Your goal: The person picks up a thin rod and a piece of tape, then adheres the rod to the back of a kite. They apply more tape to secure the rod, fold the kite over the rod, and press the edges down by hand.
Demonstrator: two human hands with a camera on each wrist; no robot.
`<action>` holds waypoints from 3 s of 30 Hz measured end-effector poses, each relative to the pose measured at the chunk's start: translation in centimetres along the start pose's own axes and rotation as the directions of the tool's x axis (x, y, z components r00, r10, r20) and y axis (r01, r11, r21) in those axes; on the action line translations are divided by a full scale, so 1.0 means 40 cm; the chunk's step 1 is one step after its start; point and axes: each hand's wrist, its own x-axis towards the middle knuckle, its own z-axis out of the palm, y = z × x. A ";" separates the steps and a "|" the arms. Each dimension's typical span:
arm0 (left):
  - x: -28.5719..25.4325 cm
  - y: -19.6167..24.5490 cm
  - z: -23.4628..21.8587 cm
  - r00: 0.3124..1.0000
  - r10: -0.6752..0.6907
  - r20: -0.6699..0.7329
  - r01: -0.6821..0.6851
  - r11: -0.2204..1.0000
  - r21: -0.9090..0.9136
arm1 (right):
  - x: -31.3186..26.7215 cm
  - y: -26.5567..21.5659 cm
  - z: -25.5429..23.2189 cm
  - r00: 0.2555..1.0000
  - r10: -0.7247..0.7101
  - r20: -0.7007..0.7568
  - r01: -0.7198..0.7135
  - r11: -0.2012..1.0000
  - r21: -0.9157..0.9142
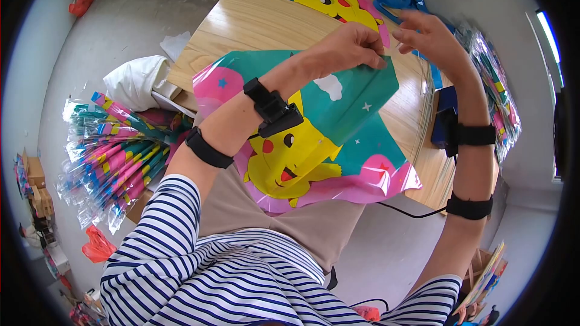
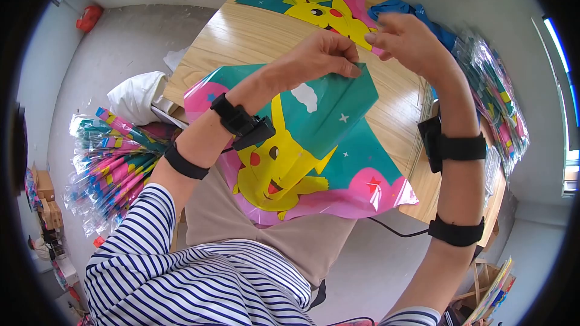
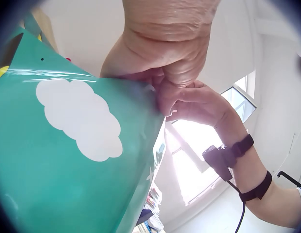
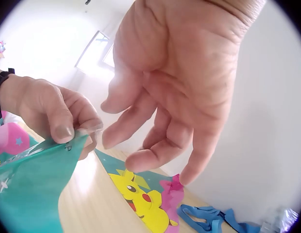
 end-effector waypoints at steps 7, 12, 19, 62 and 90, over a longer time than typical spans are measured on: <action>-0.002 -0.021 0.000 0.999 0.000 -0.044 0.000 1.000 -0.006 | -0.085 -0.033 0.024 0.956 -0.148 -0.252 0.123 0.986 -0.114; -0.010 -0.009 0.004 1.000 0.013 -0.016 -0.013 0.999 -0.030 | -0.138 -0.019 0.097 0.930 -0.265 -0.254 0.193 0.942 -0.275; -0.014 0.000 0.013 0.999 0.008 -0.035 -0.009 1.000 -0.030 | -0.139 0.005 0.096 0.953 -0.200 -0.226 0.142 0.958 -0.249; -0.030 0.028 0.008 0.985 0.164 -0.062 -0.161 0.986 0.047 | -0.166 0.083 0.150 0.999 0.046 -0.018 -0.039 0.963 0.267; -0.387 -0.008 0.224 0.860 0.486 -0.157 -0.316 0.747 0.584 | -0.579 -0.346 -0.345 0.846 0.247 -0.473 -0.018 0.899 0.437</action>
